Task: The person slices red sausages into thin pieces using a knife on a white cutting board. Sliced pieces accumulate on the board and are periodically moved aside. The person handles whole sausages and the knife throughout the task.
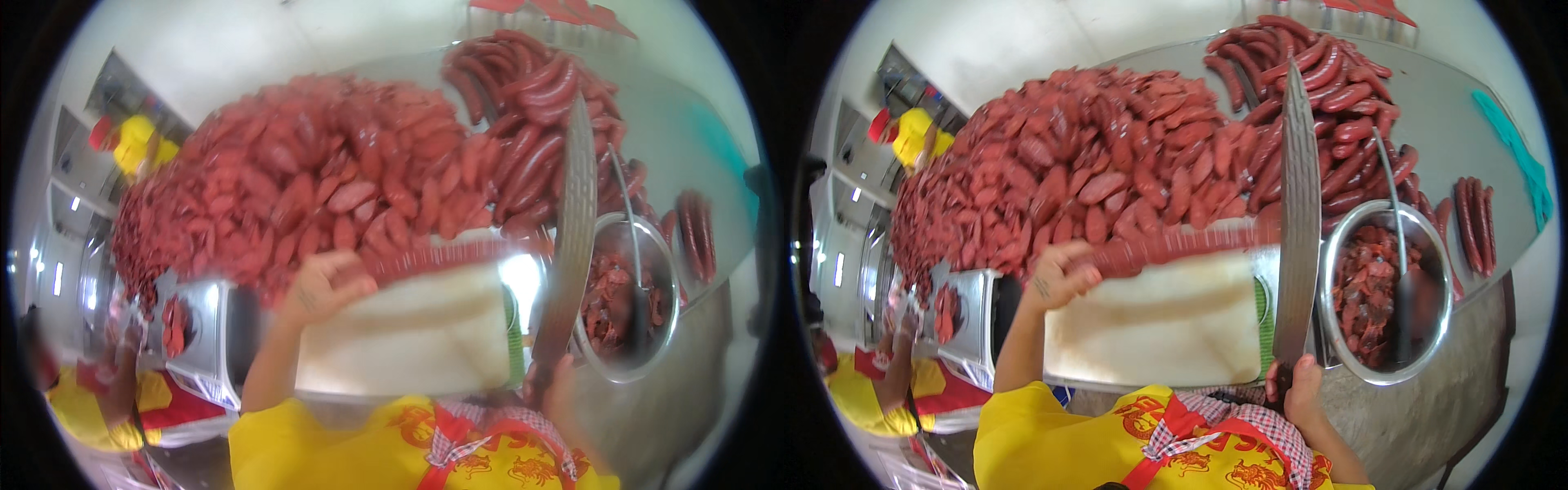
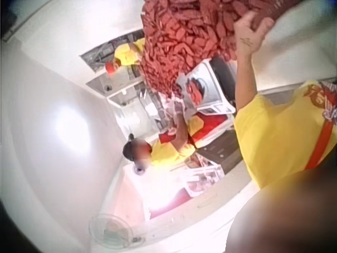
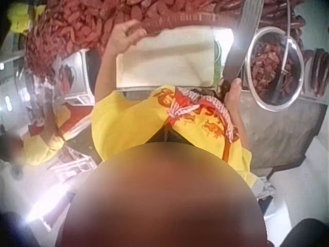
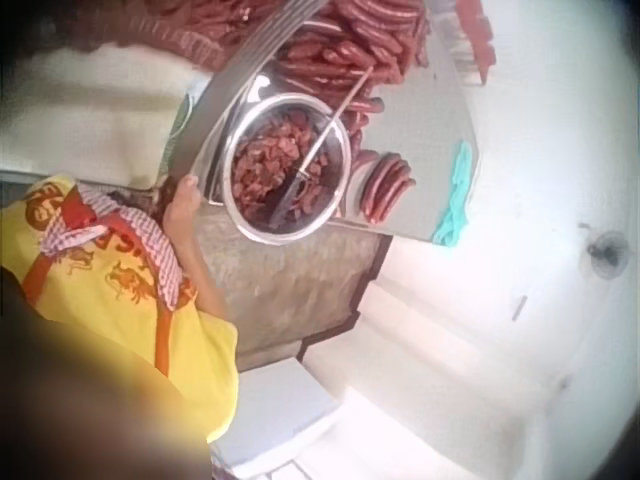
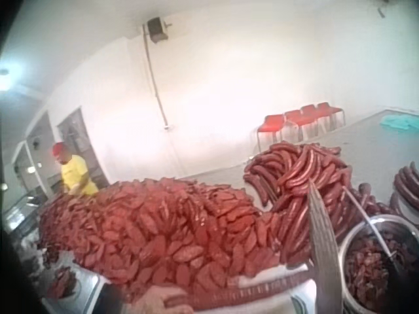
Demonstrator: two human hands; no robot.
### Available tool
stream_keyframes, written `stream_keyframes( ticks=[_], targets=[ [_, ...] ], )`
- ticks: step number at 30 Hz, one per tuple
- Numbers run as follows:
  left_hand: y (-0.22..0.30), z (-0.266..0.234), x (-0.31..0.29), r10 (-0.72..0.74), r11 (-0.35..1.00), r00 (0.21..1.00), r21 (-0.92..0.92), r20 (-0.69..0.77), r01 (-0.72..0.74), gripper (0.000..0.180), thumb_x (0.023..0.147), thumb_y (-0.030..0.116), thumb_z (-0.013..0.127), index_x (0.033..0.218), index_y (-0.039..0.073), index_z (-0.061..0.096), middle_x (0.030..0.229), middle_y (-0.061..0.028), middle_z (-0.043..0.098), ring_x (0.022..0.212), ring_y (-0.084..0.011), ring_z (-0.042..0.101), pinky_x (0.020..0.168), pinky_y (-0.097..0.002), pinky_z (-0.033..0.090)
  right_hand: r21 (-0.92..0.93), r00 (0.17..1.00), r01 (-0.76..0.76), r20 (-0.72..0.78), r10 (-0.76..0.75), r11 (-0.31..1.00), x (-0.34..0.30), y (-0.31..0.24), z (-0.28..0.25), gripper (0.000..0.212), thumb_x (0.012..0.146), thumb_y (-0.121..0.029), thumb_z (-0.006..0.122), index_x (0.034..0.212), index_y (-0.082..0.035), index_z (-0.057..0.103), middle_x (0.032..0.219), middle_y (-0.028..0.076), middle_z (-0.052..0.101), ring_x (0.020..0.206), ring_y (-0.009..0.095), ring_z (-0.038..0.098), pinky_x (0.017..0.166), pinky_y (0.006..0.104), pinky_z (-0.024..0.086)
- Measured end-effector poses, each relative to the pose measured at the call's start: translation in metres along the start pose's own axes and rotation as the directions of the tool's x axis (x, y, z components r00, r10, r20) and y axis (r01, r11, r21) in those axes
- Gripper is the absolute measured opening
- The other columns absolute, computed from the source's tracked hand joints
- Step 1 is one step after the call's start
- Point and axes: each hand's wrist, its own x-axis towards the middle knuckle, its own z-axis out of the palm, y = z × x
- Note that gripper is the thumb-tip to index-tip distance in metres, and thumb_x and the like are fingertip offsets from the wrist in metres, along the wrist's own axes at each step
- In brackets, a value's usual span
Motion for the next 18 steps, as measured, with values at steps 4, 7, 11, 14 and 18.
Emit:
stream_keyframes(
  ticks=[4, 7, 11, 14, 18],
  targets=[
    [-0.062, 0.008, -0.077, -0.252, 0.895, 0.941, 0.426, 0.227, 0.137, 0.038, 0.072, 0.032, 0.081, 0.097, 0.004, 0.070, 0.085, -0.0129, 0.067, 0.082, -0.0270, 0.065, 0.077, -0.0358, 0.050, -0.119, 0.996, -0.083, 0.012, 0.085, 0.989, -0.005, 0.005, 0.006, 0.076, 0.096, -0.067, 0.025, 0.076, -0.002, 0.060, 0.058, 0.004, 0.055, 0.050, 0.013, 0.052, 0.048, 0.0271, 0.039],
    [-0.101, 0.008, -0.118, -0.233, 0.824, 0.960, 0.556, 0.154, 0.111, 0.046, 0.064, 0.037, 0.085, 0.098, 0.008, 0.072, 0.102, -0.0130, 0.065, 0.102, -0.0343, 0.058, 0.088, -0.0407, 0.046, -0.248, 0.997, -0.076, 0.010, 0.081, 0.966, -0.005, 0.005, 0.008, 0.069, 0.100, -0.056, 0.027, 0.077, -0.001, 0.062, 0.058, 0.004, 0.056, 0.051, 0.014, 0.053, 0.050, 0.0286, 0.041],
    [-0.115, 0.033, -0.144, -0.014, 0.831, 0.996, 0.554, -0.088, 0.061, 0.055, 0.071, 0.030, 0.080, 0.118, 0.006, 0.064, 0.121, -0.0169, 0.056, 0.116, -0.0378, 0.048, 0.100, -0.0436, 0.038, -0.531, 0.974, -0.018, 0.183, 0.136, 0.847, 0.001, -0.007, -0.006, 0.061, 0.100, -0.050, 0.036, 0.078, 0.001, 0.062, 0.057, 0.007, 0.057, 0.054, 0.017, 0.056, 0.052, 0.0335, 0.043],
    [-0.106, 0.081, -0.139, 0.096, 0.709, 0.991, 0.706, -0.098, 0.001, 0.067, 0.076, 0.036, 0.075, 0.133, 0.009, 0.052, 0.129, -0.0184, 0.051, 0.123, -0.0367, 0.043, 0.107, -0.0496, 0.028, -0.673, 0.978, 0.059, 0.185, 0.091, 0.737, 0.004, -0.012, -0.013, 0.059, 0.098, -0.050, 0.043, 0.081, 0.003, 0.064, 0.059, 0.012, 0.059, 0.058, 0.022, 0.061, 0.056, 0.0371, 0.045],
    [-0.113, 0.115, -0.113, 0.210, 0.643, 0.972, 0.764, -0.110, -0.053, 0.068, 0.074, 0.053, 0.072, 0.121, 0.007, 0.055, 0.110, -0.0150, 0.059, 0.109, -0.0329, 0.052, 0.099, -0.0468, 0.034, -0.752, 0.986, 0.103, 0.164, 0.034, 0.651, 0.003, -0.007, -0.009, 0.059, 0.096, -0.051, 0.048, 0.087, 0.004, 0.066, 0.066, 0.020, 0.063, 0.065, 0.031, 0.065, 0.062, 0.0406, 0.048]
  ],
)
